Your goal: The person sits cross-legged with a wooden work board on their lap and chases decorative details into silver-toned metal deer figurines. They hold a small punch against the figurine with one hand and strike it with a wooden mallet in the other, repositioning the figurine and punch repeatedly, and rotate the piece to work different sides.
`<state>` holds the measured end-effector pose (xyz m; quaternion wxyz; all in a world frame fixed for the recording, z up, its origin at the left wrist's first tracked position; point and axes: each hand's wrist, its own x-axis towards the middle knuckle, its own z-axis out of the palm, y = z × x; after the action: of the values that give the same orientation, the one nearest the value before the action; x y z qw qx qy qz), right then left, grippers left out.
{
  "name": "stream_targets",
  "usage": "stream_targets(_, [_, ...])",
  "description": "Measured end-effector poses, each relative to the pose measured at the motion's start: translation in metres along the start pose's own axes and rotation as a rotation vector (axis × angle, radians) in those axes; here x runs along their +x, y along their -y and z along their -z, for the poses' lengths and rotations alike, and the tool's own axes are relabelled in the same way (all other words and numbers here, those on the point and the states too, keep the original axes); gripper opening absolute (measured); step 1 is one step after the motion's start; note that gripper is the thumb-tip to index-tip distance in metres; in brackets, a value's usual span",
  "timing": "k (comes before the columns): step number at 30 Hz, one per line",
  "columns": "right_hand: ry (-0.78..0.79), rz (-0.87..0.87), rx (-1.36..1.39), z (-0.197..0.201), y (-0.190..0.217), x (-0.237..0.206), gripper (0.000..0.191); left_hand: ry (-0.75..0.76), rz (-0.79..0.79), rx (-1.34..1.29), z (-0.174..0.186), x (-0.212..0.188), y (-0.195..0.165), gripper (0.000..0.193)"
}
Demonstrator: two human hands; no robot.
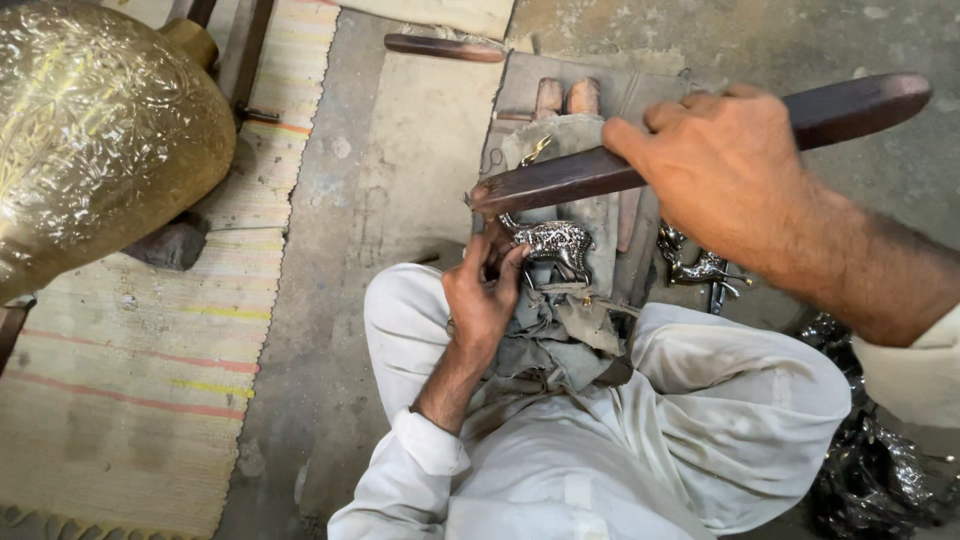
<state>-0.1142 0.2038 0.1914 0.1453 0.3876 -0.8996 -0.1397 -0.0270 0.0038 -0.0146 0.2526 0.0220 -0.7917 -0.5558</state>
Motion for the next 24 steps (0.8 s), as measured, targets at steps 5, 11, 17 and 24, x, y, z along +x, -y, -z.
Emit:
stream_targets(5, [0.012,-0.004,0.077,0.002,0.003,0.007,0.039,0.008,0.059,-0.004,0.001,-0.002,0.000,0.026])
stream_targets(11, [-0.051,-0.004,0.098,0.008,0.002,0.014,0.048,-0.015,0.033,-0.076,0.000,-0.002,0.000,0.029])
stream_targets(17, [-0.003,0.001,0.029,0.008,0.003,0.019,0.044,0.010,0.145,-0.018,-0.001,-0.003,0.001,0.030])
stream_targets(24, [-0.015,0.011,-0.051,0.004,0.006,0.022,0.039,-0.005,0.073,-0.067,-0.001,-0.004,0.003,0.029])
